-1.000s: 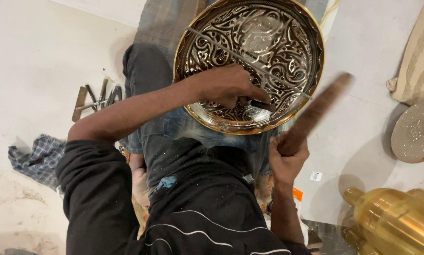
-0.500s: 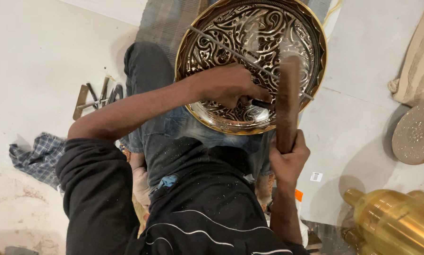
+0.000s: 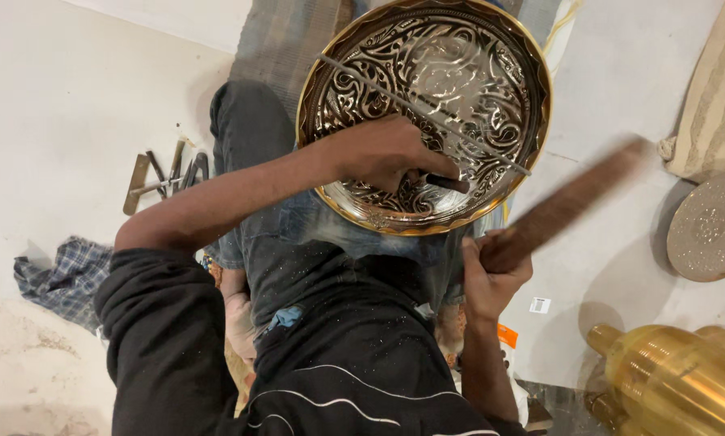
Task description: The person sits on the floor with an ornate brass plate on their lap and works its engraved pattern. They hold a wooden mallet in one hand and a small punch in the other, tapping the punch along the design to deepen and refine the decoration, repositioning the punch across different areas of the plate.
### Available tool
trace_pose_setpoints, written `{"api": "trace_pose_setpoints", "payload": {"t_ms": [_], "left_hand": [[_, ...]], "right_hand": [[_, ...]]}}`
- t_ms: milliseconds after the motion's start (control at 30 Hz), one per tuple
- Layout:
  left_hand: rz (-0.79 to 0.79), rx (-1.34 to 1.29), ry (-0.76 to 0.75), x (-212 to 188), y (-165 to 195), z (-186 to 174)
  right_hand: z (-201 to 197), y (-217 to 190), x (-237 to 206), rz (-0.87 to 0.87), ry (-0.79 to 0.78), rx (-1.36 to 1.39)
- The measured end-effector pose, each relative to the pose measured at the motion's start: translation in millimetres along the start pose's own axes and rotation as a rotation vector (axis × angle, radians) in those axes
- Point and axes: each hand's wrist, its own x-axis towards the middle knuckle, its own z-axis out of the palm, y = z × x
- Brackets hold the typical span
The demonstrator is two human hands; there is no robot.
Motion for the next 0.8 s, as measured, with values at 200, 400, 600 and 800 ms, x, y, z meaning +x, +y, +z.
{"api": "trace_pose_setpoints", "payload": {"t_ms": [200, 400, 600, 800], "left_hand": [[-0.070, -0.068, 0.238, -6.5, 1.3, 2.2], [-0.257, -0.560, 0.978, -39.8, 32.9, 22.9], [-0.463, -0.640, 1.123, -46.3, 54.3, 54.8], [-0.464, -0.220, 1.027, -40.8, 42.4, 67.0]], "right_hand": [[-6.6, 11.2, -10.0, 0.060, -0.228, -0.273], [4.7, 23.7, -76.1, 0.460, -0.401, 0.167], [-3.9, 18.7, -66.5, 0.438, -0.524, 0.024], [4.1, 10.7, -26.2, 0.125, -0.340, -0.051]]}}
